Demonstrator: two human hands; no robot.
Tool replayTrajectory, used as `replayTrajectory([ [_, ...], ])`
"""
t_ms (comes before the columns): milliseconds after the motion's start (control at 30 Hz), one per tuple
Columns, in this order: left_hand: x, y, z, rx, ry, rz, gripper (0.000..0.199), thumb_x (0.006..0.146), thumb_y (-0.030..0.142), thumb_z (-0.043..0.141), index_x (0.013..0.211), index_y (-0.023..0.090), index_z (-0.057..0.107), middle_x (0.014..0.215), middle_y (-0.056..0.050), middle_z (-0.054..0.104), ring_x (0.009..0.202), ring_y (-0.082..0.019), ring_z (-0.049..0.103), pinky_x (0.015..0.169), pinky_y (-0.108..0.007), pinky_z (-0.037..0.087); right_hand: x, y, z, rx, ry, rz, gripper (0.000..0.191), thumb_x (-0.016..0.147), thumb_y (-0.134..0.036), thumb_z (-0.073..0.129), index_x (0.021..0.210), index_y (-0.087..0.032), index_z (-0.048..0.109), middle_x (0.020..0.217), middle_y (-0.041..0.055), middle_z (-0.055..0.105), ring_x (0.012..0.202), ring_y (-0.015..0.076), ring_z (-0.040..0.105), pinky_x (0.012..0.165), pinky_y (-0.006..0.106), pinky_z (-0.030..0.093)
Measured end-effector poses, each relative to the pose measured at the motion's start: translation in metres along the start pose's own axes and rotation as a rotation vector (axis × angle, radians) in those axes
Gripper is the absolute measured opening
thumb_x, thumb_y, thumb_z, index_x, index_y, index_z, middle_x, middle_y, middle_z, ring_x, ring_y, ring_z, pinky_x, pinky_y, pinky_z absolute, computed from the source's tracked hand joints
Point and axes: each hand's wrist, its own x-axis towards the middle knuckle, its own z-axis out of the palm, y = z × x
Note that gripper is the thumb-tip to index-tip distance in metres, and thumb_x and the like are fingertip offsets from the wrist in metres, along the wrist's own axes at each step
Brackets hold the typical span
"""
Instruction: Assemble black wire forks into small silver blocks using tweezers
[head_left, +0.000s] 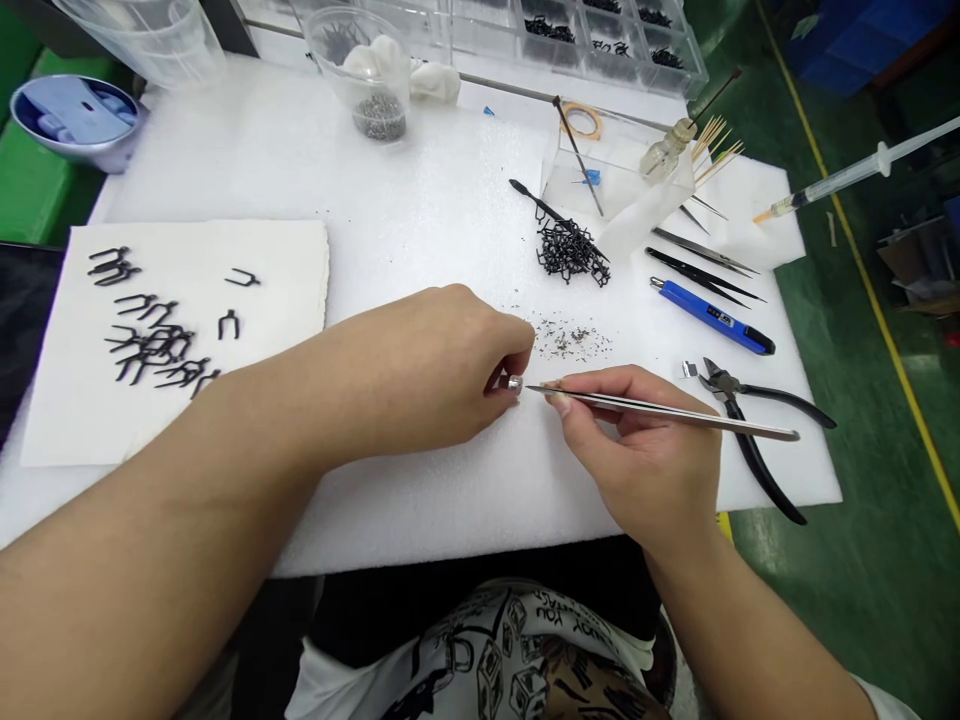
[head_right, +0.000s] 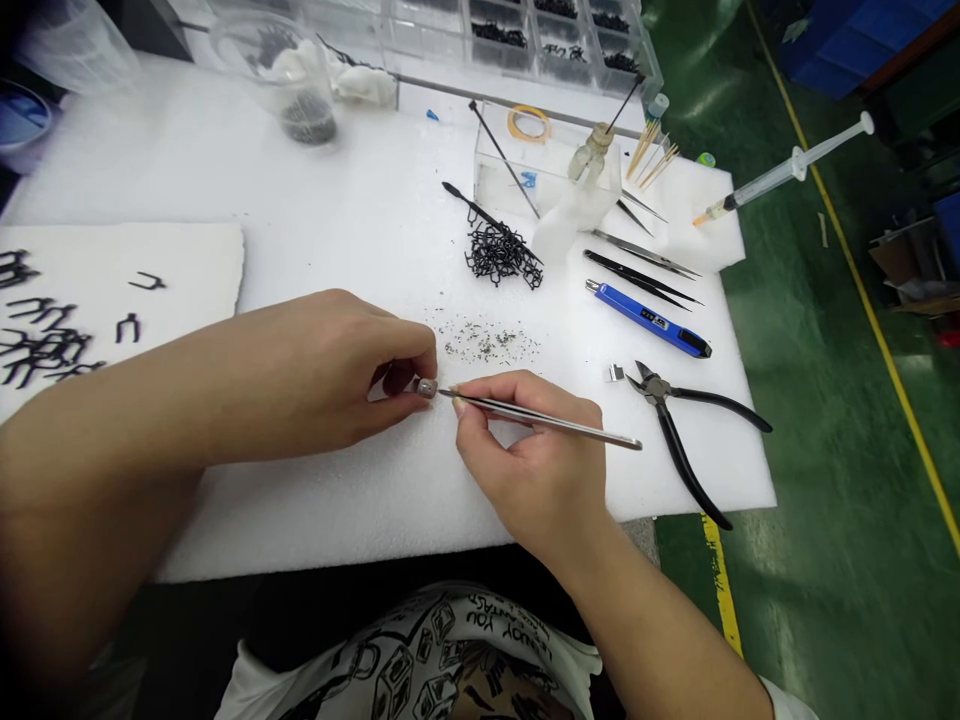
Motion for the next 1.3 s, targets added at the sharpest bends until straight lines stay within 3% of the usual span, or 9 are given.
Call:
replayTrajectory([
  [833, 0.0009, -0.0001, 0.0019, 0.039, 0.005, 0.027, 0.016, 0.082, 0.031, 0.049, 0.075, 0.023, 0.061, 0.066, -0.001, 0.064, 0.055, -0.016, 0.052, 0.050, -0.029, 0.030, 0.0010, -0.0025, 0.0008, -0.099, 0.008, -0.114, 0.017, 0.078, -0.012, 0.071, 0.089, -0.024, 0.074, 0.087, -0.0035, 0.077, 0.075, 0.0134, 0.073, 0.070, 0.024, 0.060],
  [1300, 0.0021, -0.0003, 0.0037, 0.048, 0.002, 0.013, 0.016, 0.082, 0.031, 0.049, 0.075, 0.023, 0.061, 0.065, -0.001, 0.063, 0.055, -0.016, 0.054, 0.049, -0.029, 0.031, 0.0006, -0.0034, 0.0006, -0.162, 0.003, -0.194, 0.017, 0.080, -0.013, 0.069, 0.092, -0.024, 0.072, 0.091, -0.0021, 0.078, 0.080, 0.0156, 0.073, 0.076, 0.029, 0.060],
])
